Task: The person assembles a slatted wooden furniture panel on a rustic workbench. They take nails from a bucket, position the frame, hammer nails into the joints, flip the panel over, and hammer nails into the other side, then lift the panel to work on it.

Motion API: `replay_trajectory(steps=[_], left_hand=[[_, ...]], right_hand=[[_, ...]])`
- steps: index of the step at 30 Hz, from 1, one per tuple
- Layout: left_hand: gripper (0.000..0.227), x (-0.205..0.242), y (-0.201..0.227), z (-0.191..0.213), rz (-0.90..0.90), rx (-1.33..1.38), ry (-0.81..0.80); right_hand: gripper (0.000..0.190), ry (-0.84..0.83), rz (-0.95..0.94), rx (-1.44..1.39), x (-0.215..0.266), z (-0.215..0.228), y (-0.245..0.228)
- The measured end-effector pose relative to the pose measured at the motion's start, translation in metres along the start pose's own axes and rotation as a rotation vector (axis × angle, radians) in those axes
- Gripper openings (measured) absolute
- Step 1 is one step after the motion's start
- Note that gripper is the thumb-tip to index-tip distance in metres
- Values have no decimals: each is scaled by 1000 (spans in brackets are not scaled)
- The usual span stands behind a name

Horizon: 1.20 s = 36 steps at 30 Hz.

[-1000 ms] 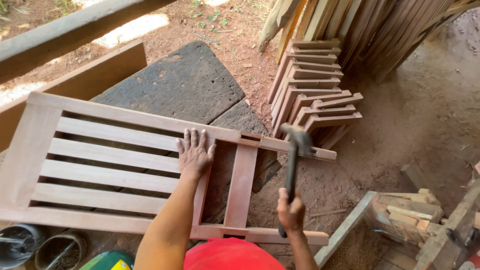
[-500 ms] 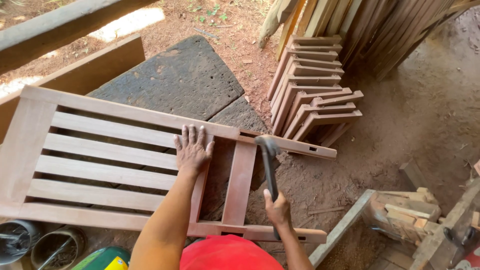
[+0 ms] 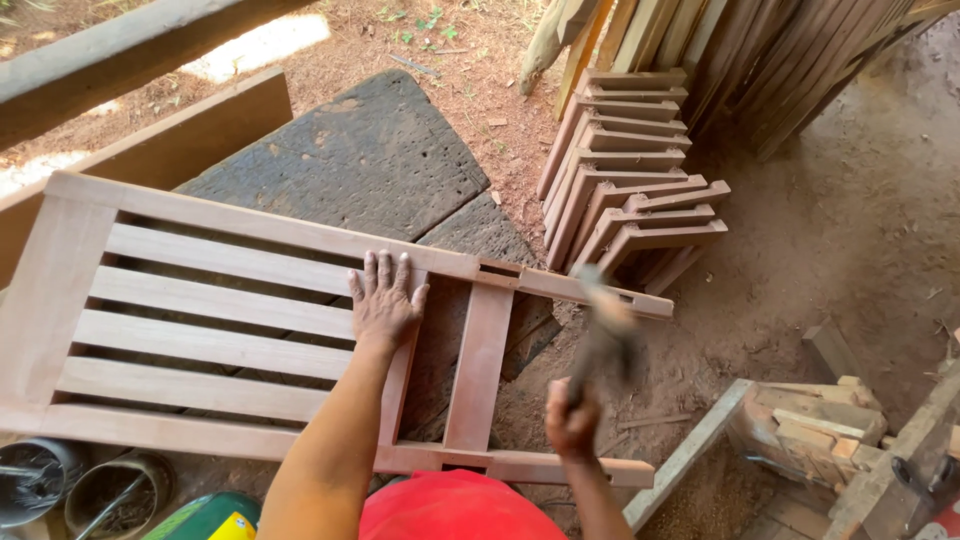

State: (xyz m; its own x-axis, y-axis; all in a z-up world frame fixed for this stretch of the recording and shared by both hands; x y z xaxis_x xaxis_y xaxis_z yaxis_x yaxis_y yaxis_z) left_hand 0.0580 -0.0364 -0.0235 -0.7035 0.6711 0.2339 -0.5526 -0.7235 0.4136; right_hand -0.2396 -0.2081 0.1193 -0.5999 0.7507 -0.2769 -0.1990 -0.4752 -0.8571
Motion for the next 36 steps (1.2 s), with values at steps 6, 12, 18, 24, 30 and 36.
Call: replay_trajectory(steps=[6,12,18,24,30,36], left_hand=[[77,5,0,-6,-11,-25,-26],[78,-2,-2,-7,-18,-35,32],[69,-1,1,14,-60,77,125],[51,58,14,50,-111,311,287],[33,118,38,111,-150,555,479],[21,197,44,220,-152,725,673]], right_hand=[[34,-352,-573,414,31,-18,47],[17,-118,-337,260,12,-7,17],[21,-214,-430,193,52,-35,125],[28,-232,-715,200,128,-20,166],[35,-263,-976,227,154,9,151],[40,-339,-1175,252,149,10,90]])
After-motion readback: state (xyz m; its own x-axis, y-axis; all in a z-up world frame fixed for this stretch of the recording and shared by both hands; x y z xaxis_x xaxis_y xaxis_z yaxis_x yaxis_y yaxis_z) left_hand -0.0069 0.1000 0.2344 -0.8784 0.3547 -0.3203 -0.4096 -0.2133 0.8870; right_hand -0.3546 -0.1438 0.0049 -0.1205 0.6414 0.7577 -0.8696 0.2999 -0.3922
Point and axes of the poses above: each hand's wrist, its own x-axis away from the middle knuckle, its own z-axis out of the back of the hand, y = z × x, the point moved 7 cm from there along -x, towards the middle knuckle, and after that the axes turned 11 degrees about -z, right-handed, at the moved point
